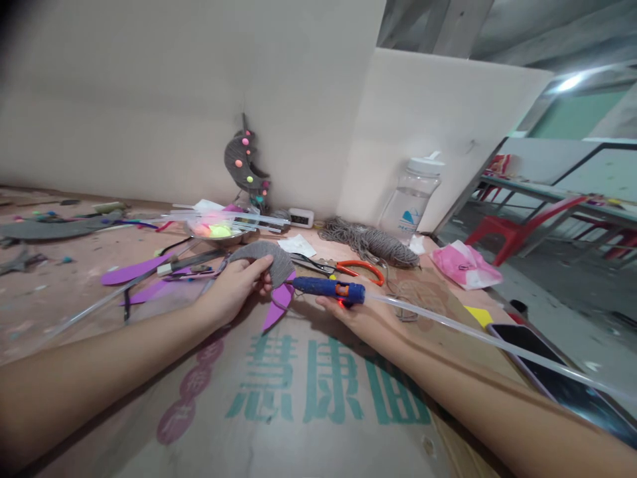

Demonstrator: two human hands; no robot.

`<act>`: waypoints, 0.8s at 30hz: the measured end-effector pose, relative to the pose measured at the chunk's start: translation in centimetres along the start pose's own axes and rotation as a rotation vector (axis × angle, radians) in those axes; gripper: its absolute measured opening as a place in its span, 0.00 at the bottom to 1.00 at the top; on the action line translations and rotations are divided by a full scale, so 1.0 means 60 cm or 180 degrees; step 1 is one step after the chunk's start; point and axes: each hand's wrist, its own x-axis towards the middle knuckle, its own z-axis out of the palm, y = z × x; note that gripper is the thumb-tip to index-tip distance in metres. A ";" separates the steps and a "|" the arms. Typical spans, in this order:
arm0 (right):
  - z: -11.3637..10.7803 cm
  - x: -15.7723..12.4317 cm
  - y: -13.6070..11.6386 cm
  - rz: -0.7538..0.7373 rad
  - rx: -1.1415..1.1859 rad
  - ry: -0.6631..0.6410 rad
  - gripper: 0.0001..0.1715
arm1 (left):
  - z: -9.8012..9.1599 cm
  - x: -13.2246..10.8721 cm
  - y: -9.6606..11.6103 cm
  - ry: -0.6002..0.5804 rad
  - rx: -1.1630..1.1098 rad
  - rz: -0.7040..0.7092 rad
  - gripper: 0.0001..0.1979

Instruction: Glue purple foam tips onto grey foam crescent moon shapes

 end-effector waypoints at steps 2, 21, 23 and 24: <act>0.000 0.000 -0.002 0.0037 -0.0058 0.0036 0.14 | 0.000 0.000 -0.001 -0.0023 -0.0028 0.0025 0.19; -0.003 0.002 0.002 0.0105 -0.0190 0.0184 0.16 | -0.004 0.003 -0.002 0.0075 0.0353 0.0133 0.20; -0.003 0.003 0.004 0.0092 -0.0176 0.0207 0.18 | -0.005 0.003 -0.002 0.0082 0.0366 0.0139 0.20; -0.002 0.003 0.006 0.0113 -0.0172 0.0216 0.19 | -0.005 0.002 -0.002 0.0087 0.0378 0.0149 0.20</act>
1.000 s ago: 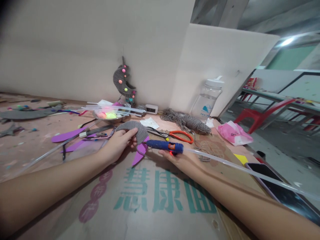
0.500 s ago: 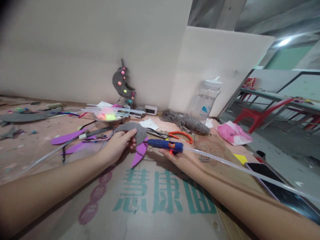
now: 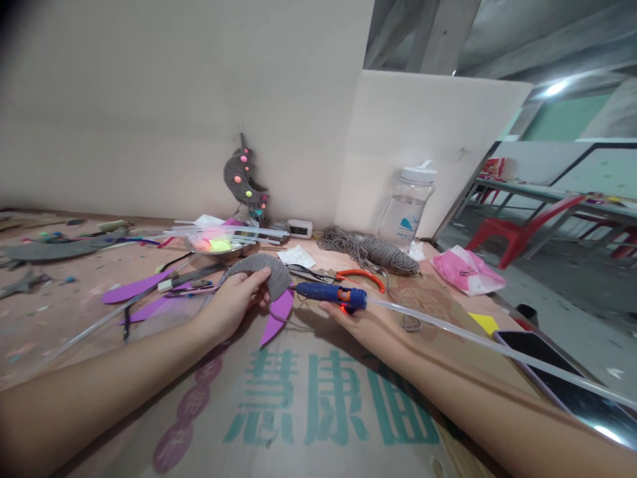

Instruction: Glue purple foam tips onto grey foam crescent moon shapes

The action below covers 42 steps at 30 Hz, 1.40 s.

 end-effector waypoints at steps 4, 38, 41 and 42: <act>0.001 0.001 0.006 0.0122 0.0029 -0.0022 0.21 | 0.001 -0.003 0.002 0.0026 0.0021 0.0025 0.20; -0.036 0.032 -0.003 0.0597 0.0827 0.0322 0.31 | 0.002 0.000 0.000 0.0022 -0.0294 0.0110 0.18; -0.045 0.056 -0.003 0.0512 0.0817 0.0113 0.29 | 0.002 -0.001 0.000 0.0020 -0.0280 0.0107 0.19; -0.046 0.067 -0.003 0.0488 0.0772 -0.0058 0.28 | 0.002 0.000 0.000 0.0018 -0.0263 0.0116 0.19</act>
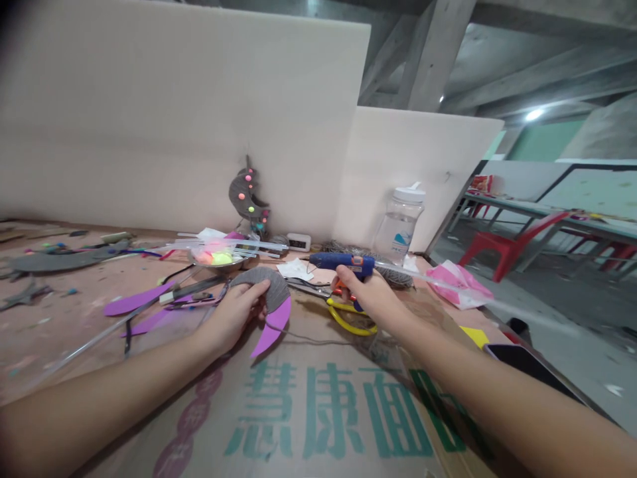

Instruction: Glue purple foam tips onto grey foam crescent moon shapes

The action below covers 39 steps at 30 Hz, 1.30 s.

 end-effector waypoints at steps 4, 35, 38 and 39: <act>0.003 0.055 -0.001 -0.0135 -0.0196 -0.0367 0.25 | 0.000 0.000 0.002 -0.0027 0.0060 -0.0004 0.19; 0.050 0.170 0.077 -0.0379 -0.1652 -0.0387 0.23 | 0.004 0.001 0.000 -0.0042 0.0045 -0.0096 0.18; 0.036 0.153 0.070 -0.0457 -0.1845 -0.0315 0.23 | 0.006 -0.002 0.004 -0.0047 -0.0011 -0.0118 0.17; 0.031 0.144 0.064 -0.0489 -0.1907 -0.0306 0.21 | 0.007 -0.003 0.006 -0.0050 -0.0027 -0.0126 0.17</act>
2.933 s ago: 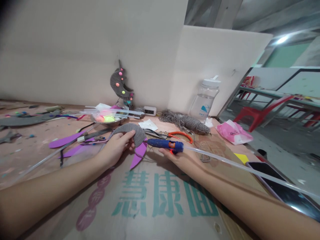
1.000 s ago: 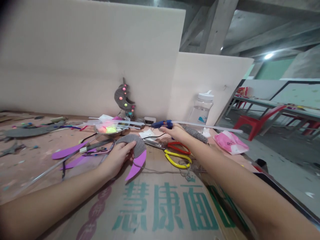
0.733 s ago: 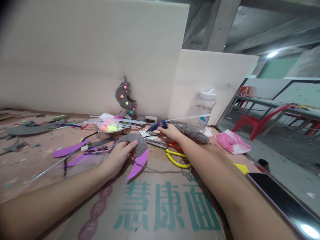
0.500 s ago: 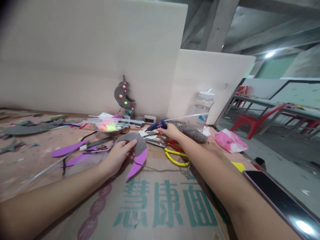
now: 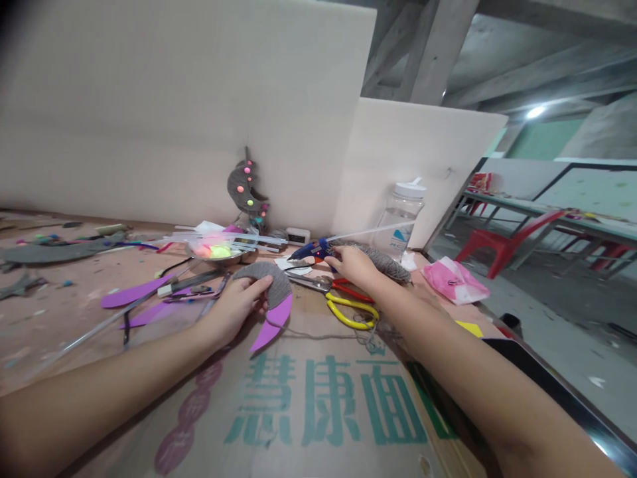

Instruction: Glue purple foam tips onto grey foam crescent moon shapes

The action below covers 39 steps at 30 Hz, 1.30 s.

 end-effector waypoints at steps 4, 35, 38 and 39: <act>-0.028 -0.050 -0.039 -0.0196 -0.0189 0.0219 0.17 | 0.003 -0.005 0.007 0.0039 -0.0002 -0.0057 0.17; 0.014 -0.175 -0.119 -0.0263 0.1723 -0.0189 0.08 | -0.003 -0.001 -0.005 -0.0193 0.0540 0.0181 0.17; 0.013 -0.176 -0.120 -0.0250 0.1715 -0.0148 0.08 | -0.003 -0.003 -0.003 -0.0245 0.0601 0.0236 0.17; 0.013 -0.176 -0.121 -0.0255 0.1710 -0.0133 0.08 | -0.003 -0.003 -0.003 -0.0279 0.0627 0.0264 0.17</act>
